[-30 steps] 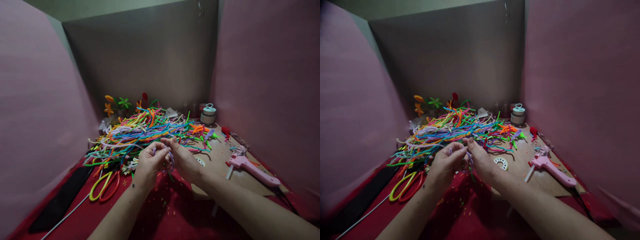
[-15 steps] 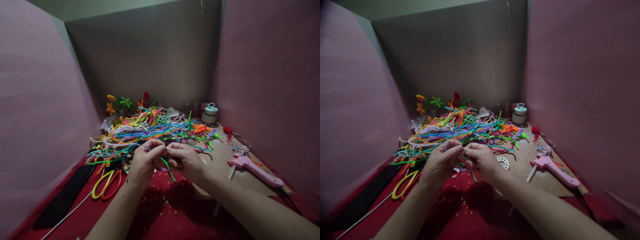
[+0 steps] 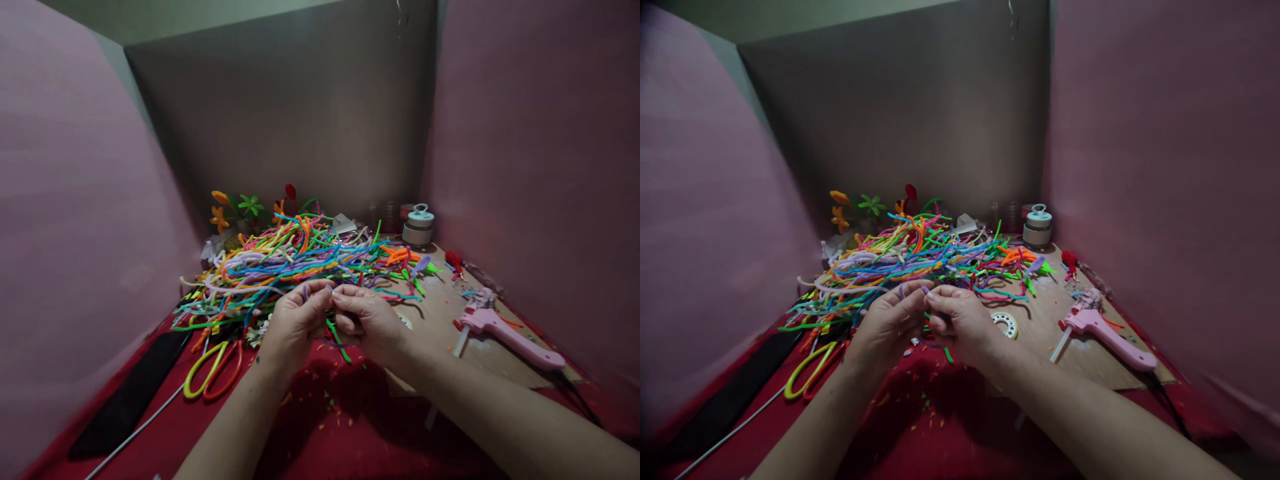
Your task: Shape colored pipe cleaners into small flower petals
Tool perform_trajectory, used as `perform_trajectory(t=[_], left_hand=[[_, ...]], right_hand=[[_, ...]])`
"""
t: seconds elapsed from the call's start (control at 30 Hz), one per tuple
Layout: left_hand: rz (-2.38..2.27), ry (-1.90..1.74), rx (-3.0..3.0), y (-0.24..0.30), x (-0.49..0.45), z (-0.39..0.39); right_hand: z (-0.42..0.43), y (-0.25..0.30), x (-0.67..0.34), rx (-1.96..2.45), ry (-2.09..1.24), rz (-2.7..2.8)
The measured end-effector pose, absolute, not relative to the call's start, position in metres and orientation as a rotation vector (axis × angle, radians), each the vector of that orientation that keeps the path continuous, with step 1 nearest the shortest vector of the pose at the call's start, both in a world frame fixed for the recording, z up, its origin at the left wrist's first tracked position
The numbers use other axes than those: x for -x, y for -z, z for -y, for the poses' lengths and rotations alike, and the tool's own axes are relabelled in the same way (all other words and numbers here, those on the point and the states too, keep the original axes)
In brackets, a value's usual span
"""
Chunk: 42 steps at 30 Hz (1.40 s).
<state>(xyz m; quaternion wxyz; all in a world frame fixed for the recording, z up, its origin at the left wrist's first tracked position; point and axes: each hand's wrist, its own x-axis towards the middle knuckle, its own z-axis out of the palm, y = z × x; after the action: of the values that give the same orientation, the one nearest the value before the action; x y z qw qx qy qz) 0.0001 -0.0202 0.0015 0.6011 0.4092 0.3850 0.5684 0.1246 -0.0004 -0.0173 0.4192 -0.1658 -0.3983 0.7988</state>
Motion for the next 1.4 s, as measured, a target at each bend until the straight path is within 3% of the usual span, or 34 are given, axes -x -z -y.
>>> perform_trajectory(t=[0.27,0.6,0.9,1.13,1.4], left_hand=[[-0.954,-1.296,-1.009,-0.002,-0.001,0.024],[-0.745,-1.533,-0.808,-0.004,0.008,0.015],[-0.874,-1.728,-0.885,-0.006,0.006,0.014],[-0.883,-1.570,-1.024,0.001,0.004,0.018],[-0.817,-1.363,-1.057,0.005,-0.006,0.022]], right_hand=[[-0.001,0.018,-0.124,0.398,-1.974,1.051],[-0.004,0.029,-0.119,0.522,-1.739,1.155],[0.004,0.020,-0.115,0.898,-1.648,1.478],[0.007,0.014,-0.117,0.597,-1.668,1.286],[0.003,0.017,-0.119,0.543,-1.715,1.181]])
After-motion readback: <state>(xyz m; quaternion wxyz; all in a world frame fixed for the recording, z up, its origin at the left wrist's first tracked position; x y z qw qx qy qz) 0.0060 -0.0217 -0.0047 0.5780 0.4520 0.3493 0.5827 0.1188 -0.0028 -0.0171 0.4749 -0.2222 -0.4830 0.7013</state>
